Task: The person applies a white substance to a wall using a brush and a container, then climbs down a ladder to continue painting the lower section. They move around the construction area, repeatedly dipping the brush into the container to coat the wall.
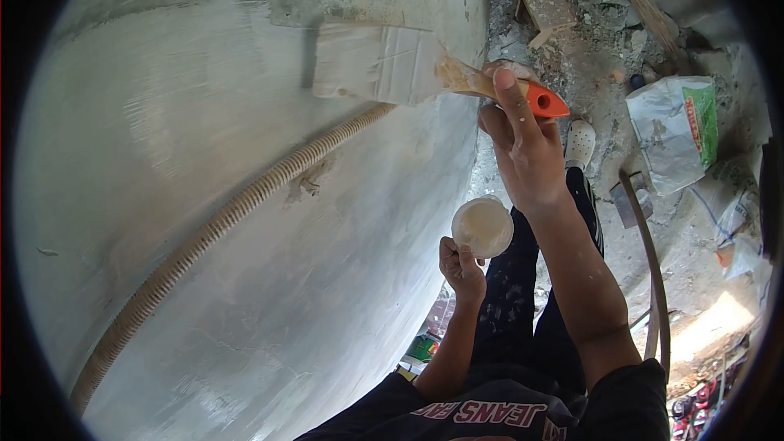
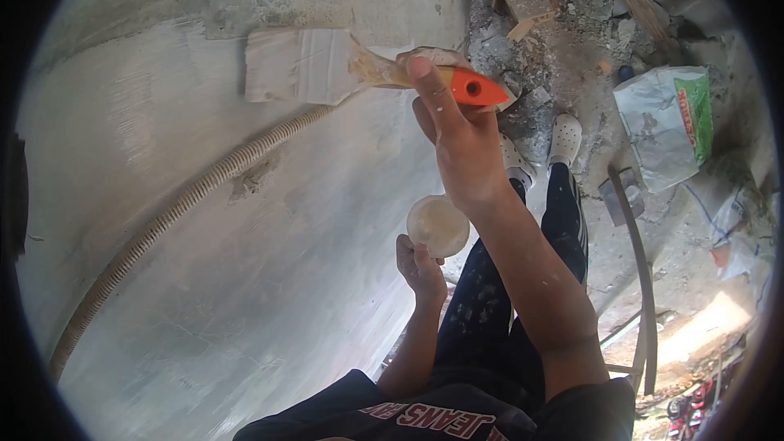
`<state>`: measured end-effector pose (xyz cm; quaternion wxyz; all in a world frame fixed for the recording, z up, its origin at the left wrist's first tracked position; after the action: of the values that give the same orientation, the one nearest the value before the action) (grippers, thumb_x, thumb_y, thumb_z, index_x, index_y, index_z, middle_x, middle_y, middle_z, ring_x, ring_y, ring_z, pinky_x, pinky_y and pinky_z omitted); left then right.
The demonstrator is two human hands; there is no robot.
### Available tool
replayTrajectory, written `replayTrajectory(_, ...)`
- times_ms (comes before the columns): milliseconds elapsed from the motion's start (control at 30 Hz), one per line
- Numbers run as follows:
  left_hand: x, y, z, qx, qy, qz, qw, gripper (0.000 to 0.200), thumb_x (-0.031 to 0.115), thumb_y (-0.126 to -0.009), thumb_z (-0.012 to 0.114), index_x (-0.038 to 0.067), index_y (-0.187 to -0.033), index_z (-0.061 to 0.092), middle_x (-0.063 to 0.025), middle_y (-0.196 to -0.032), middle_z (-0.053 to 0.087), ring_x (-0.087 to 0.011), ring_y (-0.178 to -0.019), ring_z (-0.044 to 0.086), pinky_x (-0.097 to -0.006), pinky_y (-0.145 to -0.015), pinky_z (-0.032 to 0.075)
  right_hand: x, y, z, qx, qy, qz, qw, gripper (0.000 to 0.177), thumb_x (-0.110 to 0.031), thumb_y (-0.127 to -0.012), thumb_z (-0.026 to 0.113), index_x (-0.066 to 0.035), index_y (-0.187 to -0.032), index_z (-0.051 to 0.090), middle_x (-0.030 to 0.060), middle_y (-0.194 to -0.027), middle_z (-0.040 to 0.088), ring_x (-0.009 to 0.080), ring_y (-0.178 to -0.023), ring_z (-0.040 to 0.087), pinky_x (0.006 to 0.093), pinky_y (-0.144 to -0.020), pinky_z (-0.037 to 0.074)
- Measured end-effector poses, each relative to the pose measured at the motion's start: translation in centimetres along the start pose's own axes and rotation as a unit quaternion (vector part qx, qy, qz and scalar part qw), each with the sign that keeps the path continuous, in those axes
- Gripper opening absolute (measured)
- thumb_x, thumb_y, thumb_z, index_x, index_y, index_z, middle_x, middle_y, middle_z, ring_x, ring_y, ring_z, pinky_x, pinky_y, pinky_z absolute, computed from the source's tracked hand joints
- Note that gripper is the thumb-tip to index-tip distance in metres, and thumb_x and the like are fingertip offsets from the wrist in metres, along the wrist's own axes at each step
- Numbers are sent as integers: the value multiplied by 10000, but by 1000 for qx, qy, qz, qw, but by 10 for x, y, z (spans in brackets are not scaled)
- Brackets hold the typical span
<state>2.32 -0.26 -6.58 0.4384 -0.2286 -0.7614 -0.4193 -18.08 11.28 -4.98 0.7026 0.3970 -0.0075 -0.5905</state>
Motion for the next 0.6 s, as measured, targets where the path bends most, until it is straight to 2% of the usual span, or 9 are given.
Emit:
replayTrajectory(67,3,-2,0,-1,4,2,1000,221,209,-934,523,86,-825,374,-34,-663,518,-68,-517,465,-205,-463,392,4,-4,1,-14,-9,-8,1000,218,-242,-901,625,-59,-1019,615,-86,-693,433,-4,-560,264,183,-513,218)
replayTrajectory(133,10,-4,4,22,-37,-11,999,167,205,-889,474,106,-810,364,-31,-666,494,-79,-512,437,-226,-454,377,21,-22,-13,-12,119,-11,993,221,-266,-897,635,-51,-942,609,-55,-750,530,13,-666,439,169,-610,350)
replayTrajectory(167,10,-5,3,22,-35,-10,999,167,205,-889,474,106,-810,364,-31,-666,494,-79,-512,437,-226,-454,377,29,-30,-20,-13,120,-12,993,221,-266,-897,635,-51,-942,609,-55,-750,530,13,-666,439,169,-610,350)
replayTrajectory(233,10,-6,2,28,-39,-16,999,172,212,-890,474,106,-813,362,-32,-669,492,-79,-515,439,-228,-456,377,43,-46,-35,26,206,-146,967,224,-236,-890,642,-29,-968,606,-27,-767,582,42,-680,497,193,-633,399)
replayTrajectory(367,6,-6,2,19,-49,-16,998,184,222,-894,481,105,-817,361,-32,-672,490,-79,-522,443,-229,-459,378,75,-77,-75,84,292,-137,943,199,-180,-871,654,-5,-958,616,19,-802,640,65,-737,556,209,-687,429)
replayTrajectory(467,1,-4,2,5,-47,-9,999,195,232,-898,486,105,-820,361,-32,-672,491,-80,-525,446,-230,-459,378,101,-96,-92,130,327,-186,918,201,-227,-851,653,-46,-939,646,77,-864,680,151,-777,636,266,-723,466)
replayTrajectory(533,-1,-3,3,-3,-19,-12,1000,242,233,-934,529,83,-814,381,-37,-658,517,-74,-521,471,-206,-467,395,101,-97,-89,203,532,-117,814,221,-315,-832,638,-123,-936,672,101,-874,685,268,-827,657,339,-754,482)
replayTrajectory(567,-2,-1,3,-6,-22,-13,1000,242,233,-934,529,83,-814,381,-37,-658,517,-74,-521,471,-206,-467,395,108,-101,-93,211,528,-96,817,233,-375,-819,619,-188,-945,678,98,-873,680,330,-857,633,398,-760,483)
replayTrajectory(600,-5,0,3,-10,-26,-10,1000,244,233,-933,532,84,-811,382,-34,-657,516,-73,-522,470,-206,-468,395,118,-103,-103,215,526,-96,817,233,-375,-819,619,-188,-945,678,98,-873,680,330,-857,633,398,-760,483)
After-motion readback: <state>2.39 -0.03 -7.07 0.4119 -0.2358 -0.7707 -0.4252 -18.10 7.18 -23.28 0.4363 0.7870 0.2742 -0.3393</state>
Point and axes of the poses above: each hand's wrist, its own y-axis away from the middle knuckle, its own z-axis out of the palm, x = y × z, the point moved 1 cm from there along -y, towards the middle knuckle
